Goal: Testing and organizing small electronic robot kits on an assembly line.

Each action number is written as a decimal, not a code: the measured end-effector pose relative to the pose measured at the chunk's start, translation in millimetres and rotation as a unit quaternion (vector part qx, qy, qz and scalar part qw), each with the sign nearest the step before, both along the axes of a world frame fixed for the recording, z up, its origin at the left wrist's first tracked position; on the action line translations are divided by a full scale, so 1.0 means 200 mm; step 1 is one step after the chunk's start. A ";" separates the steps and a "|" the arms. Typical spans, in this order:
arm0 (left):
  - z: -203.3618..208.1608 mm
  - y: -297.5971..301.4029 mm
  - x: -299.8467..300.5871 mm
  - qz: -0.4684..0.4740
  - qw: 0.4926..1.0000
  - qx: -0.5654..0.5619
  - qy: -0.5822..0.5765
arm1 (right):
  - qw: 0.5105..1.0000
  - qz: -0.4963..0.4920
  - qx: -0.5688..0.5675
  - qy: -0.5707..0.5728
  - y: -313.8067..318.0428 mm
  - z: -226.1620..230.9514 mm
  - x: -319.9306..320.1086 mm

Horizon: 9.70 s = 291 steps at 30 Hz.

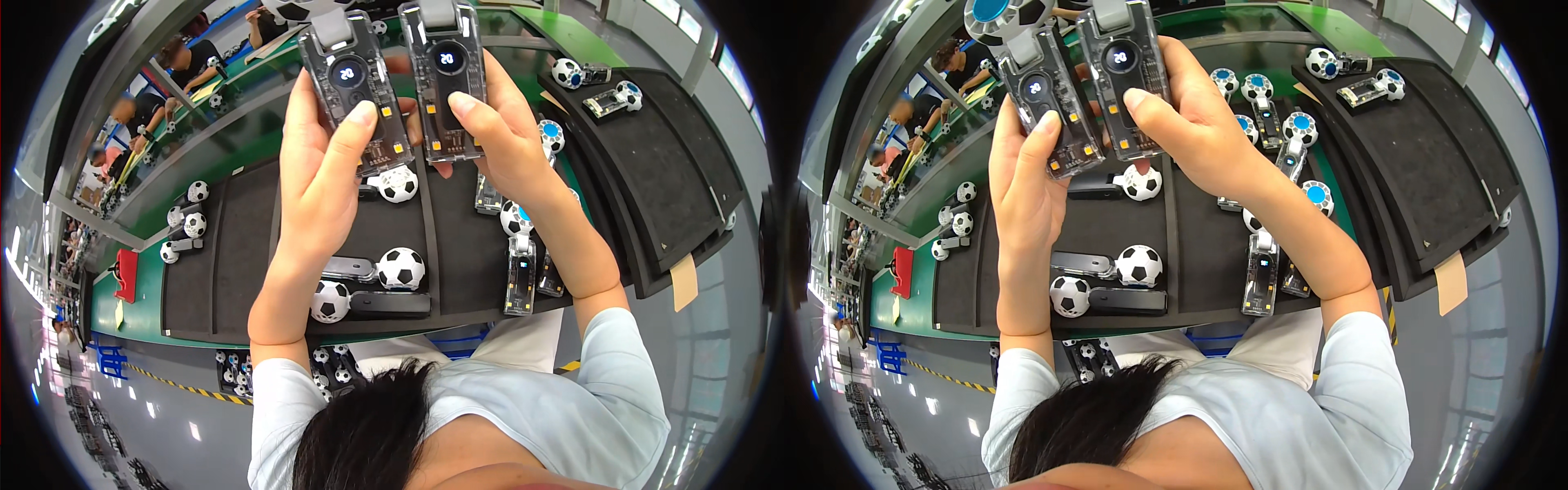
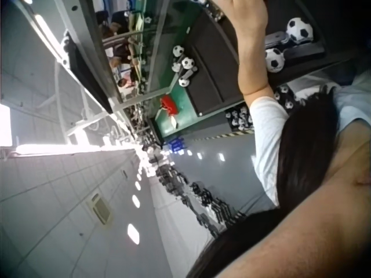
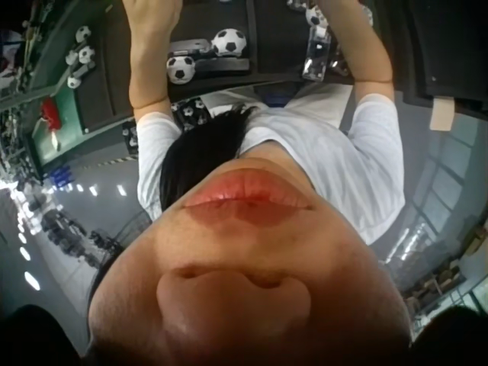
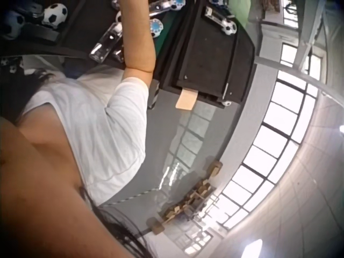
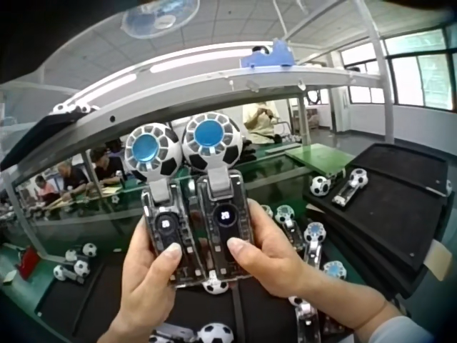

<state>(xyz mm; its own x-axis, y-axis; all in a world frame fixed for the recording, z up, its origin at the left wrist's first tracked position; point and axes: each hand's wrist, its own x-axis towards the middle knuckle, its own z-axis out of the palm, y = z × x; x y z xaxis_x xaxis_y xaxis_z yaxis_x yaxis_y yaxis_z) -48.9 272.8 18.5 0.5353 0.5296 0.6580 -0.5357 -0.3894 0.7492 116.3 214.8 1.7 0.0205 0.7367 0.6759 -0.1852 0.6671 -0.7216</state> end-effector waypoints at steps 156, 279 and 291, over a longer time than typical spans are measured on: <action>-0.67 0.76 -0.40 0.275 0.916 0.016 0.291 | 0.937 0.006 -0.172 -0.303 0.31 -0.41 -0.29; -0.57 0.26 -0.12 -0.087 0.970 -0.071 0.217 | 0.967 0.045 -0.251 0.027 0.03 -0.55 0.06; -0.57 0.29 -0.13 -0.070 0.982 -0.079 0.159 | 0.963 0.030 -0.264 0.040 0.02 -0.53 0.07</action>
<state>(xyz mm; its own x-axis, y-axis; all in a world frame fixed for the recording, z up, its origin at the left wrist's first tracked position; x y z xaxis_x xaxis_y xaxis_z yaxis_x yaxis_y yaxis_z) -74.3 331.3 -96.4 0.7756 0.5180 0.3607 -0.3044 -0.1936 0.9326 129.8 219.7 -104.7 0.0037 0.9789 0.2041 -0.2815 0.1969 -0.9391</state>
